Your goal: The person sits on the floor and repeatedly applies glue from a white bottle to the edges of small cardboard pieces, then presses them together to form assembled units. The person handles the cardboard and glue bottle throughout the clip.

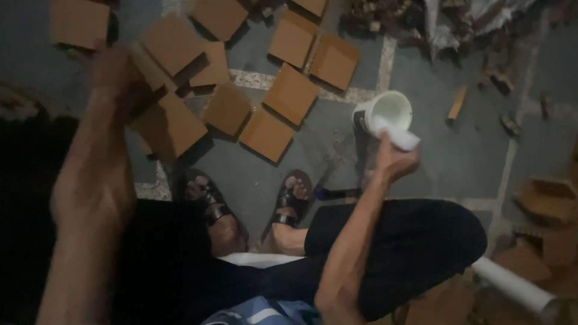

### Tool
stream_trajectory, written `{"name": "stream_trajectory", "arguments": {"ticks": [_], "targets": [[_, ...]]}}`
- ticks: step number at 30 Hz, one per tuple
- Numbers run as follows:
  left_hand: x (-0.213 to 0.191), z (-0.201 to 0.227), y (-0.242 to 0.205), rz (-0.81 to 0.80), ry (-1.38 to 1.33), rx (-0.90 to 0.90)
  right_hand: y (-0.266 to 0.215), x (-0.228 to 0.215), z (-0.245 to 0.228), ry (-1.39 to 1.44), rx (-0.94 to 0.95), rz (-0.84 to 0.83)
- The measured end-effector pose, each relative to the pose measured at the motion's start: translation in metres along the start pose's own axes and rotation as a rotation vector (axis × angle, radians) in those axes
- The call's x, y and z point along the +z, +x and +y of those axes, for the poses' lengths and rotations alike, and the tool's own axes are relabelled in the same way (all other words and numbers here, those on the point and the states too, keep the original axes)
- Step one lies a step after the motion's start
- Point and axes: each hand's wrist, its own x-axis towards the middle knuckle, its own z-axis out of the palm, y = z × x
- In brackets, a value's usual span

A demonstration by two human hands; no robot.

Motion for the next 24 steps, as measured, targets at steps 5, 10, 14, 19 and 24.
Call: {"name": "stream_trajectory", "arguments": {"ticks": [5,10,14,19,24], "targets": [[0.003,0.012,-0.006,-0.168,-0.143,-0.145,0.066,0.016,0.028,-0.072,-0.054,-0.007],[0.003,0.038,-0.023,-0.165,-0.156,-0.261,0.078,0.044,0.027,-0.262,0.019,-0.199],[0.007,0.044,-0.034,-0.187,-0.156,-0.290,0.079,0.047,0.026,-0.393,0.020,-0.317],[-0.015,0.032,-0.027,-0.197,-0.160,-0.270,0.095,0.013,0.026,-0.097,0.144,-0.154],[-0.076,0.014,-0.015,-0.408,-0.293,-0.094,0.092,0.000,0.028,0.136,0.452,-0.084]]}}
